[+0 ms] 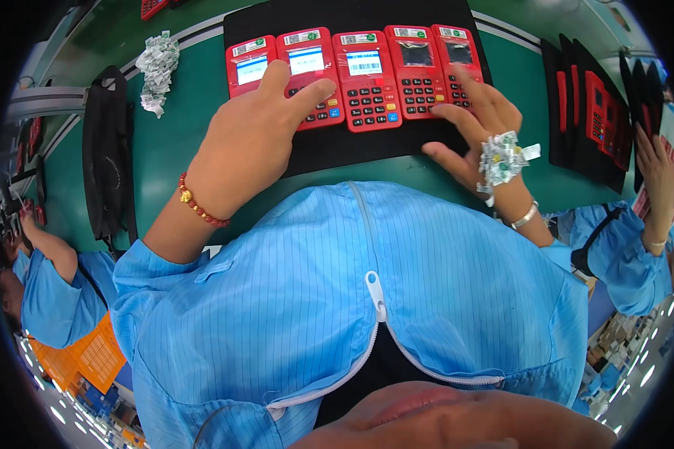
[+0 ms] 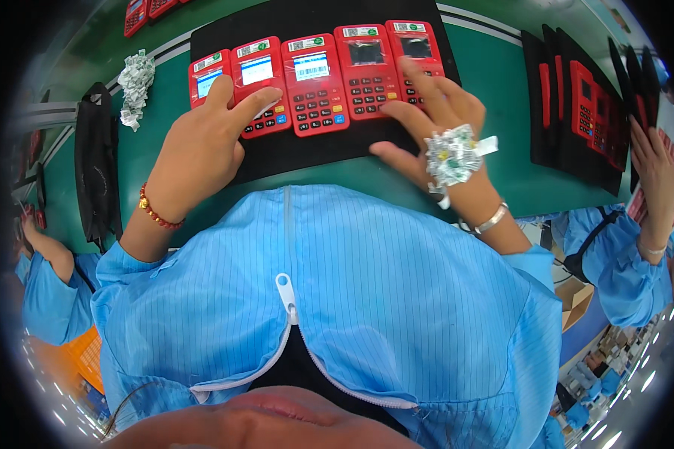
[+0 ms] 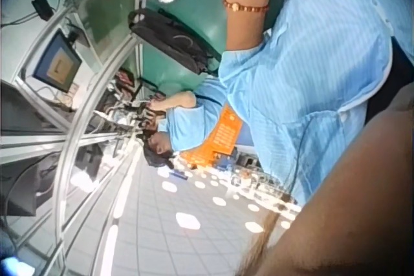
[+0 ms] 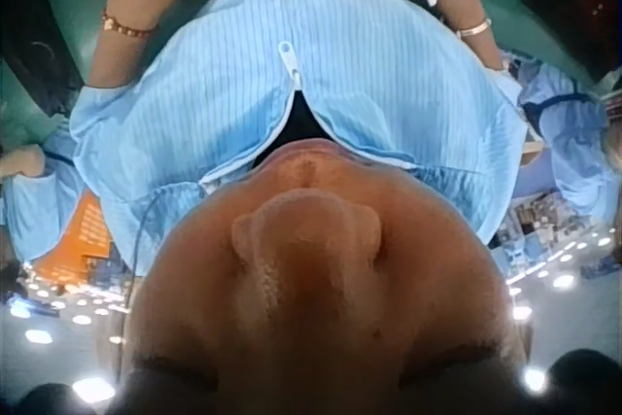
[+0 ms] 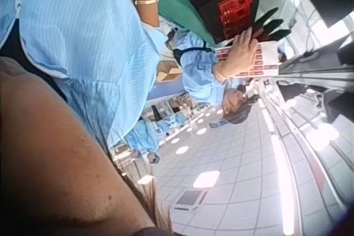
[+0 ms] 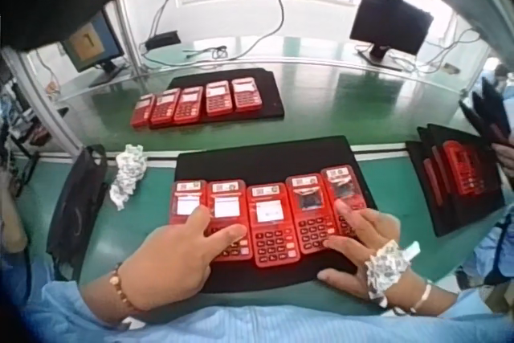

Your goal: The person tests handheld payment terminals by pressing their keys, applies stickers onto the devices by hand, and slides the trays of terminals along the assembly line.

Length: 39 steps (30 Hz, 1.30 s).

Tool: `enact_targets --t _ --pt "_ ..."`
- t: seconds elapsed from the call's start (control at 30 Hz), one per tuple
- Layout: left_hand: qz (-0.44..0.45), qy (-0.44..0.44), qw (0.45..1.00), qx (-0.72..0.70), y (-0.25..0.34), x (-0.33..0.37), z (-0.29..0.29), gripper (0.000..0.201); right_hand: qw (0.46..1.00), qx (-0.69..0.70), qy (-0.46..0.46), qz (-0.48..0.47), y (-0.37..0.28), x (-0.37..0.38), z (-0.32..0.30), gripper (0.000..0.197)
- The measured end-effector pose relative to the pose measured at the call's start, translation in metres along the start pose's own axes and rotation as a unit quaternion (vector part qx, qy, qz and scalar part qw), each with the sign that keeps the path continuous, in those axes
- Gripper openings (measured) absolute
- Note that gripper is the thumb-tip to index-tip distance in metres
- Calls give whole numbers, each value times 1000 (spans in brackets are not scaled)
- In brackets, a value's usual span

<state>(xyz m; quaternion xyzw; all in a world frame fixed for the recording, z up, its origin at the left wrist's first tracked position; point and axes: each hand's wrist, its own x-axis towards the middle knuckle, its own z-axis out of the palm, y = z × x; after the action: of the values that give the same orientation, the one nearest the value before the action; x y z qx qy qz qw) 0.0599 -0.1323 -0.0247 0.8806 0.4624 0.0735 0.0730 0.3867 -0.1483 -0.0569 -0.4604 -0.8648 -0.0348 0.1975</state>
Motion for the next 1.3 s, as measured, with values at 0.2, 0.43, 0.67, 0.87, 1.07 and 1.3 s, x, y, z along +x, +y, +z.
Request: enact_targets --t 0.2,0.43,0.67,0.87,1.07,1.3 --pt "-4 -3 1000 2 2 1 -3 74 996 68 27 -54 -36 21 17 38" --pt "-4 44 994 -95 -12 -16 -13 46 996 54 22 -63 -35 36 9 22" --pt "27 68 989 -127 -22 -50 -9 26 997 47 7 -66 -37 37 11 24" --pt "39 5 999 -21 -14 -46 -14 17 997 39 -4 -64 -41 38 8 22" --pt "86 6 995 -43 -21 -31 -21 13 997 43 -1 -57 -43 35 9 22" --pt "121 23 990 -63 11 -7 6 13 997 44 -7 -57 -44 36 9 23"
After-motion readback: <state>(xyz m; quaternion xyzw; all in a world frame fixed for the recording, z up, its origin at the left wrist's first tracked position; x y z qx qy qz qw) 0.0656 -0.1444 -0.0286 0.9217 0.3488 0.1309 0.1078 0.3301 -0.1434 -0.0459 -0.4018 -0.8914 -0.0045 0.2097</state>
